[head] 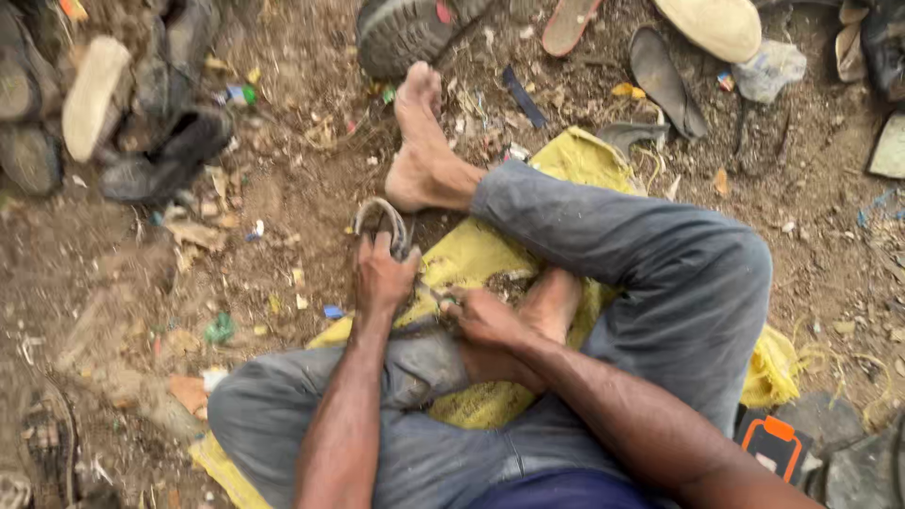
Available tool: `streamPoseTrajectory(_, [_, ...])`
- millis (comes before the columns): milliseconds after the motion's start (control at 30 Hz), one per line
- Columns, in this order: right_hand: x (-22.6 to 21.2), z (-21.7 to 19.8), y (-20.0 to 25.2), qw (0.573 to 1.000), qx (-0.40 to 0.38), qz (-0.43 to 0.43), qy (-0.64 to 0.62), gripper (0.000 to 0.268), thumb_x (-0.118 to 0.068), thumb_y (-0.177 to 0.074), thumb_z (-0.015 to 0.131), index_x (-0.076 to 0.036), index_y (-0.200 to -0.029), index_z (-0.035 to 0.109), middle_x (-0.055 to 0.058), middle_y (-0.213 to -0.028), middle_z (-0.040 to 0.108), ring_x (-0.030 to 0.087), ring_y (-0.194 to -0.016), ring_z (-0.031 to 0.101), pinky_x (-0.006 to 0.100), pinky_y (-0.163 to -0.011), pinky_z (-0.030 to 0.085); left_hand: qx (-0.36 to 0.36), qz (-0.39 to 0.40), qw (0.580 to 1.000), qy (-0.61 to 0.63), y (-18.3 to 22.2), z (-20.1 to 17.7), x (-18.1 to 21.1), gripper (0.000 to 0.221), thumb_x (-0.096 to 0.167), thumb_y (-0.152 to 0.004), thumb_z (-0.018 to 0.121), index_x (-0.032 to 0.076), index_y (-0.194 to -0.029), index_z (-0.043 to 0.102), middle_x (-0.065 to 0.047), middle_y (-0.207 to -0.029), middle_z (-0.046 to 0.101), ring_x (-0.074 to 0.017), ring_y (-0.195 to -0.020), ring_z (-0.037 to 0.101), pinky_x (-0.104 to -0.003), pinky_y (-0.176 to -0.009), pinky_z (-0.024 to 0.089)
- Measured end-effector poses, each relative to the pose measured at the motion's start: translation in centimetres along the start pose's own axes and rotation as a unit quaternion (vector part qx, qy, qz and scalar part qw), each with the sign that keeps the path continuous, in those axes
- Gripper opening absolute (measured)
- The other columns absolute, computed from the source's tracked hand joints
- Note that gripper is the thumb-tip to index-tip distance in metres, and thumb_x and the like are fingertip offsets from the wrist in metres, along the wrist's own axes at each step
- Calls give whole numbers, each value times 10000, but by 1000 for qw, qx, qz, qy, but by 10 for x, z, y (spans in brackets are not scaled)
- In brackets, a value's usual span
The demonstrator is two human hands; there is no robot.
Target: The person repairs various used shoes by hand, using a knife to trim edges, pliers to pull material, and a needle with thread to sew components together while sitting on the ground.
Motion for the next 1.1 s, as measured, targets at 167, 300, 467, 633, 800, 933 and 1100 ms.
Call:
streamPoseTrajectory(167, [5, -10, -24, 999, 3, -32, -24, 341, -315, -992, 588, -51, -1177, 697, 266, -882, 696, 382, -802, 687, 487, -780, 528, 184, 14, 980, 72, 7, 7, 6, 426, 298, -762, 862, -3, -1023, 711, -327, -1172, 609, -465, -1080, 597, -557, -932, 510])
streamPoseTrajectory(300, [-6, -1, -69, 994, 16, -103, 36, 328, -325, -1003, 594, -52, -1147, 704, 240, -1000, 726, 401, -896, 685, 495, -813, 515, 158, -74, 982, 72, -1, 4, 0, 454, 301, -660, 896, 6, -968, 737, -324, -1128, 617, -477, -1027, 604, -567, -842, 498])
streamPoseTrajectory(467, [-1, 13, -30, 998, -43, 42, 17, 350, -352, -1014, 560, -63, -1164, 687, 263, -977, 725, 417, -886, 707, 514, -813, 521, 93, -75, 991, 62, 4, -8, -11, 365, 305, -692, 871, 29, -889, 734, -274, -966, 675, -444, -976, 633, -541, -910, 515])
streamPoseTrajectory(633, [-9, 10, -15, 987, -83, 98, -98, 392, -375, -1007, 571, -21, -1122, 696, 263, -947, 741, 410, -885, 710, 516, -779, 552, 124, -35, 987, 95, -5, -11, -10, 348, 262, -616, 866, 13, -793, 700, -259, -895, 672, -448, -878, 638, -530, -817, 527])
streamPoseTrajectory(800, [-2, 37, -20, 999, -20, 23, 34, 374, -367, -990, 586, -62, -1181, 690, 264, -1016, 715, 423, -941, 693, 517, -825, 528, 71, -75, 986, 130, 4, -5, -20, 386, 293, -627, 879, 18, -822, 691, -221, -843, 689, -396, -837, 658, -504, -794, 531])
streamPoseTrajectory(933, [4, 25, 16, 999, 28, -8, 36, 415, -357, -968, 611, -22, -1212, 640, 273, -1097, 694, 424, -1029, 670, 510, -902, 502, 4, -179, 970, 163, -5, -12, -24, 381, 302, -665, 846, -18, -784, 677, -188, -797, 712, -340, -750, 688, -478, -724, 532])
streamPoseTrajectory(1100, [-44, 35, -9, 998, -13, 58, 9, 368, -342, -1020, 519, -31, -1159, 658, 247, -1066, 721, 397, -991, 703, 498, -898, 522, 29, -150, 973, 171, -6, -20, -20, 391, 333, -634, 877, 23, -797, 705, -170, -783, 710, -329, -718, 688, -474, -678, 525])
Point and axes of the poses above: each hand's wrist, its own y-axis away from the middle knuckle, its own z-axis out of the palm, x = y × z, the point moved 6 cm from there along -y, towards the middle knuckle
